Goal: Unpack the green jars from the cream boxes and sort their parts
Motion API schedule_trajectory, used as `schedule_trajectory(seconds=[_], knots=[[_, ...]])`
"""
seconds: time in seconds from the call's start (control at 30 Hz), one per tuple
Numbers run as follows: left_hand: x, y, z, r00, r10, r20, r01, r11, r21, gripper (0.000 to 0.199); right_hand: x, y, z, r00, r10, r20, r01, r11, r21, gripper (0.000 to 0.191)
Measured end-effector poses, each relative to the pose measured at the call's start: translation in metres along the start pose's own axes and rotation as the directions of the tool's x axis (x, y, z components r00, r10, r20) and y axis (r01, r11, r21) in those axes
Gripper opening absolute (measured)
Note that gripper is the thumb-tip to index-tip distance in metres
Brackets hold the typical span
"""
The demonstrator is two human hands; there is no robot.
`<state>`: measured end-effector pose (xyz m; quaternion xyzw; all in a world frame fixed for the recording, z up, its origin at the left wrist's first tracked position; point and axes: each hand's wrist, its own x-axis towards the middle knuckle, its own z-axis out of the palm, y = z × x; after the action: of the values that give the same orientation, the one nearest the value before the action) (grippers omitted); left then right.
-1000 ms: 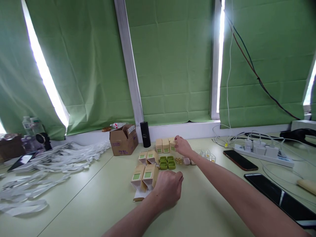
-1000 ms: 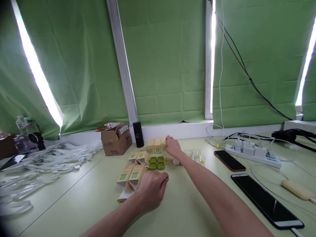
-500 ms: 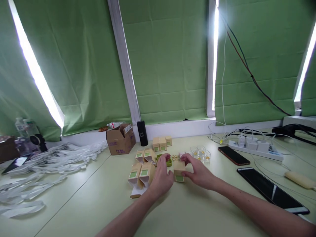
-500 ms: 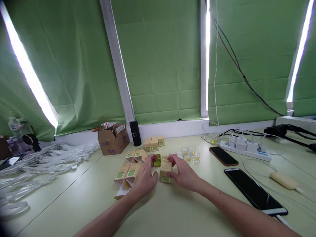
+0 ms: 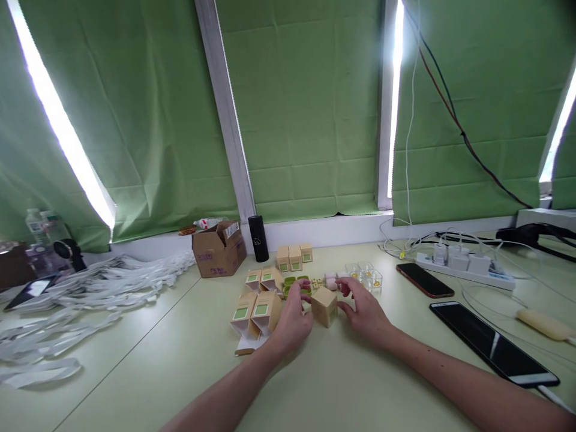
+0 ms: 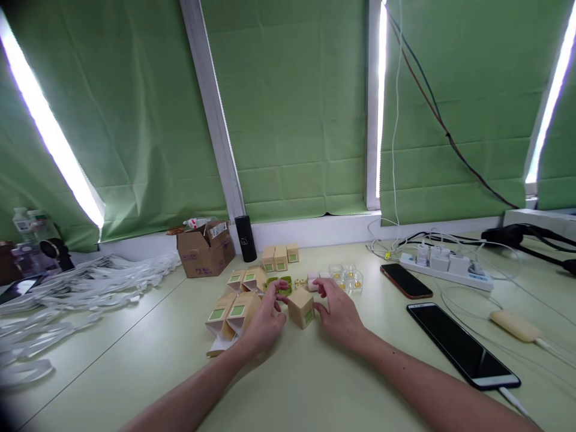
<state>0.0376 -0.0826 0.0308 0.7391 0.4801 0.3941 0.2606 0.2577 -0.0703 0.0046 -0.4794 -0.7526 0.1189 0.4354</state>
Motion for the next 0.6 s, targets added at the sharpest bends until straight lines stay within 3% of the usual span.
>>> schedule_trajectory(seconds=[0.17,0.43,0.6], knots=[[-0.001,-0.001,-0.002,0.999,-0.007,-0.049,0.01,0.998,0.064,0.068,0.002,0.007,0.004,0.992,0.124,0.024,-0.124,0.992,0.001,0.03],[-0.006,0.004,0.004,0.999,-0.031,0.011,0.03,0.995,0.096,0.066,-0.003,0.003,0.008,0.998,0.06,0.028,-0.061,0.998,0.031,0.031],[-0.011,0.011,0.009,0.994,-0.114,0.0,0.112,0.979,0.169,0.066,-0.004,0.005,0.008,0.999,0.018,0.048,-0.023,0.994,0.105,0.037]])
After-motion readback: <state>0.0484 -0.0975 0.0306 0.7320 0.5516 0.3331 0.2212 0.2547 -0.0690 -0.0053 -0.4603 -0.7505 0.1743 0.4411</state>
